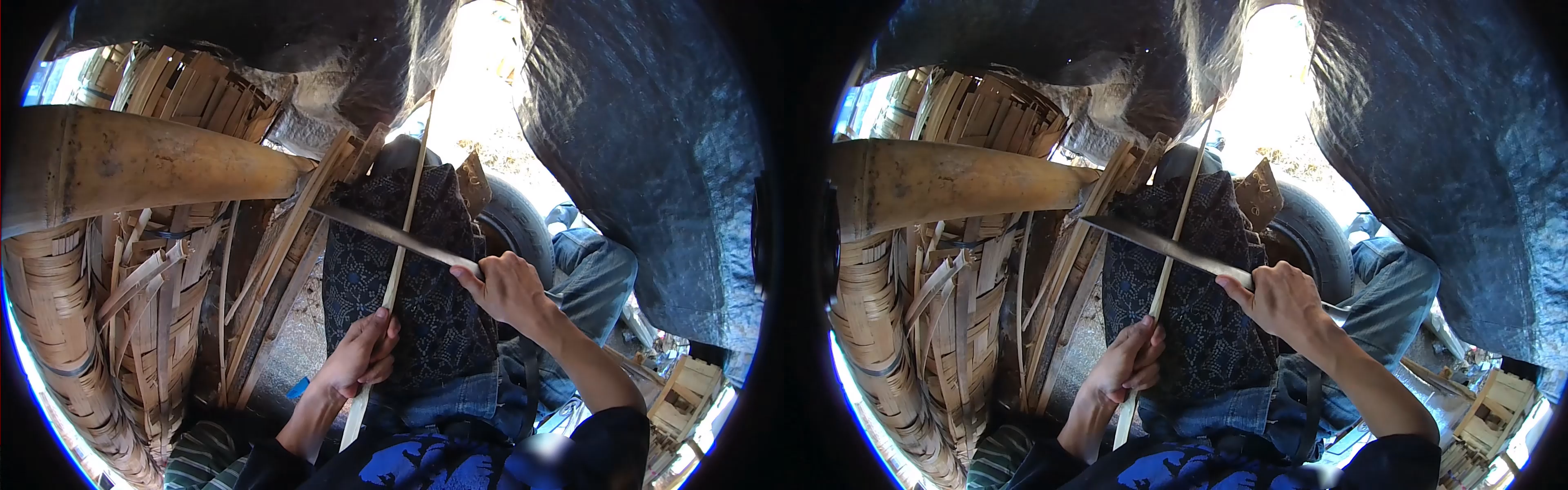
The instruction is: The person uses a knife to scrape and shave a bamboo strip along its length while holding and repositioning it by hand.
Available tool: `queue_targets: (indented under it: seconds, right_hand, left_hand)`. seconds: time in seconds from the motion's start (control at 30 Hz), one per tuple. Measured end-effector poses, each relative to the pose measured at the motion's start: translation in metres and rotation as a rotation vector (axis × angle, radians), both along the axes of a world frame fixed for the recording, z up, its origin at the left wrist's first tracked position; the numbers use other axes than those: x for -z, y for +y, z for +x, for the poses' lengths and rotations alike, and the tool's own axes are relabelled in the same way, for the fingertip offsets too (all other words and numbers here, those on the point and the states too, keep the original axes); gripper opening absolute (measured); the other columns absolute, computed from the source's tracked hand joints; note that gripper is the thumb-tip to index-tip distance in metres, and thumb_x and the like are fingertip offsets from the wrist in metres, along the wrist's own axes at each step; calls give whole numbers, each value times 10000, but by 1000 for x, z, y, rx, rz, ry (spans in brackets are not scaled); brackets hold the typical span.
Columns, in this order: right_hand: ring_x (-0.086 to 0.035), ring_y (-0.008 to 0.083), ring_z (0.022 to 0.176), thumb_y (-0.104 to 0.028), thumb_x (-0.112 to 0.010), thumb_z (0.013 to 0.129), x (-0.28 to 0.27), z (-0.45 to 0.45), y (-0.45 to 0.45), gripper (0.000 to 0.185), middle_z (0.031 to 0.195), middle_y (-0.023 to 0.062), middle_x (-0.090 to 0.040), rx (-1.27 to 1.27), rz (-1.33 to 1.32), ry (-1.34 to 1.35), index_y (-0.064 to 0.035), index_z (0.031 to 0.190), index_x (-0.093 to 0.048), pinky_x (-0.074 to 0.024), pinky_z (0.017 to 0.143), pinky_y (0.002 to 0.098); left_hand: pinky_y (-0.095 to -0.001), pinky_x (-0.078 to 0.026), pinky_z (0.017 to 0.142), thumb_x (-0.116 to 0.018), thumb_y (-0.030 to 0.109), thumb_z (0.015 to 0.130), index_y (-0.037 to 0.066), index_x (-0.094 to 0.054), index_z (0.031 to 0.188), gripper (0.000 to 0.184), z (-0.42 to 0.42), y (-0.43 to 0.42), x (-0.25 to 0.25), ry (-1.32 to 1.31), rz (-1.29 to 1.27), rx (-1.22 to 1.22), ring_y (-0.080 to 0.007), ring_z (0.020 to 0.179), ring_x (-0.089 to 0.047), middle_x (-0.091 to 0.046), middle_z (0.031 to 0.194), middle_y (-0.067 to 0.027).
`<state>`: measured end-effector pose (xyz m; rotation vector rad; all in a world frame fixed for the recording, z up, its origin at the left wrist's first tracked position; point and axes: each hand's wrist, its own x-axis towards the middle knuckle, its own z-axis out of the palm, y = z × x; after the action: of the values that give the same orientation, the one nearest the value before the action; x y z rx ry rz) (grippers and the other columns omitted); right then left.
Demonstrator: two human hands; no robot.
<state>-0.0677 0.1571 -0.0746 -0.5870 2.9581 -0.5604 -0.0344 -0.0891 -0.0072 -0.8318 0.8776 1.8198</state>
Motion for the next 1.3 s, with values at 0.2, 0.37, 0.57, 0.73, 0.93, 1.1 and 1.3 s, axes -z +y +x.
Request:
queue_targets:
  seconds: [0.2, 0.37, 0.57, 0.73, 0.93, 1.1, 1.3]
  right_hand:
    - [-477, 180, 339, -524, -535, 885, 22, 4, -3, 605, 385, 48, -392, -15, -19, 77, -102, 474, -400, -389, 294, 323]
    - [-467, 177, 328, -530, -537, 882, 16, 1, -10, 624, 381, 55, -394, 7, -67, 163, -97, 460, -382, -390, 297, 316]
    - [-350, 148, 375, -437, -659, 834, 24, 9, -21, 507, 492, 12, -322, 64, -112, 299, -118, 554, -380, -301, 314, 300]
    - [-337, 139, 343, -447, -668, 824, 26, -15, -26, 534, 439, -5, -310, 158, -123, 134, -112, 528, -376, -293, 303, 305]
    - [-433, 168, 329, -550, -574, 848, 18, -27, -24, 641, 378, 47, -390, 204, -66, -51, -108, 430, -373, -345, 312, 325]
    - [-438, 174, 324, -595, -533, 853, 35, -28, -30, 694, 372, 59, -401, 182, -139, 101, -95, 401, -366, -358, 317, 331]
    - [-274, 99, 339, -404, -483, 950, 44, -47, -27, 432, 438, -33, -340, -6, 34, -104, -39, 743, -586, -247, 290, 248]
  left_hand:
    - [-218, -175, 289, -307, 373, 1013, 117, -441, 861, 326, 10, 3, -8, 58, -125, 74, -48, 303, -202, -247, 487, 69]
    - [-215, -171, 261, -308, 378, 1011, 111, -434, 869, 328, 14, 5, -23, 116, -230, 149, -50, 305, -221, -257, 488, 66]
    - [-214, -189, 254, -331, 386, 1006, 114, -422, 857, 324, 30, 5, -32, 137, -274, 150, -52, 301, -239, -272, 488, 64]
    - [-215, -206, 274, -339, 376, 1006, 120, -413, 845, 312, 36, -1, -30, 101, -187, 67, -54, 304, -240, -259, 495, 66]
    - [-216, -194, 280, -334, 366, 1009, 123, -409, 845, 303, 37, 1, -30, 126, -237, 64, -56, 300, -232, -259, 506, 62]
    - [-219, -194, 284, -331, 364, 1010, 124, -401, 846, 300, 40, -4, -32, 120, -231, 40, -54, 303, -232, -261, 510, 61]
    - [-218, -184, 267, -348, 359, 1007, 134, -404, 817, 300, 52, -2, -42, 99, -217, 10, -52, 278, -219, -264, 493, 59]
